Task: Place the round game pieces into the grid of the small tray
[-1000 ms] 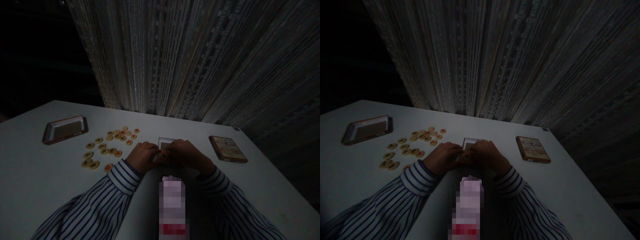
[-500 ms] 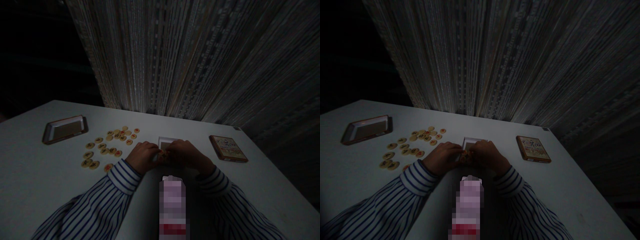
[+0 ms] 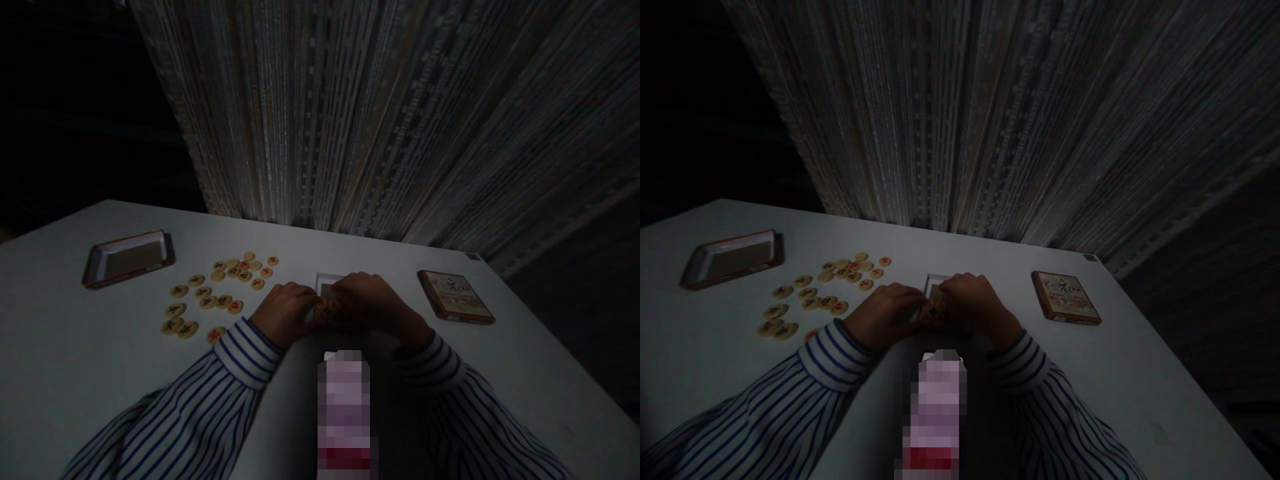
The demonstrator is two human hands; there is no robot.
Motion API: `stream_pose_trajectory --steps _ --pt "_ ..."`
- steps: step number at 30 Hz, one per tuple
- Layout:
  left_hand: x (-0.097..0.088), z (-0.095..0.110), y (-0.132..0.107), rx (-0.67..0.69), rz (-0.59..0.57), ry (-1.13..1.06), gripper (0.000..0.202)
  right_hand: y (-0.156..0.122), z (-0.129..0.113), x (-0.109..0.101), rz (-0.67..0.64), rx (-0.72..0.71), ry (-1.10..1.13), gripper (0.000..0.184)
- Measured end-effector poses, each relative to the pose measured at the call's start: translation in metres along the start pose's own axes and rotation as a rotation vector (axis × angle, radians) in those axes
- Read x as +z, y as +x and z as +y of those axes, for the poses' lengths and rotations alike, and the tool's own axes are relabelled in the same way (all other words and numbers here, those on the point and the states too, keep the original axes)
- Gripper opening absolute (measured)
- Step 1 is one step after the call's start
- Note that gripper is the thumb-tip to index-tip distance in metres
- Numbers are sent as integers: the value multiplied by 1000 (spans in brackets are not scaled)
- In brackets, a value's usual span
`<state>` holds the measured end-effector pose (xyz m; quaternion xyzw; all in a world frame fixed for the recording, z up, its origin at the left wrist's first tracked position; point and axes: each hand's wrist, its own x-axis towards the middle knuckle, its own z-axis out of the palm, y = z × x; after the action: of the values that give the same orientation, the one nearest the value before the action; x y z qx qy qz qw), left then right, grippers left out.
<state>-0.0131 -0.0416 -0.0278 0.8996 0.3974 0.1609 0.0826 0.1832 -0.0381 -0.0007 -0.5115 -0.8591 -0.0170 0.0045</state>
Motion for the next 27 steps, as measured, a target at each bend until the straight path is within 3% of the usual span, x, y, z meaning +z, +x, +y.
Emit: stream_pose_trajectory --steps 6,12,19,27 --pt "-1 2 -1 -18 48 -1 34 -2 2 -8 391 105 183 24" --pt "0 -6 -1 -95 255 12 26 -9 -1 -22 705 122 324 23" --pt "-8 -8 -1 -128 372 11 26 -23 -12 -43 724 193 406 26" --pt "-23 6 -2 -128 447 -142 24 -49 -21 -39 676 241 532 27"
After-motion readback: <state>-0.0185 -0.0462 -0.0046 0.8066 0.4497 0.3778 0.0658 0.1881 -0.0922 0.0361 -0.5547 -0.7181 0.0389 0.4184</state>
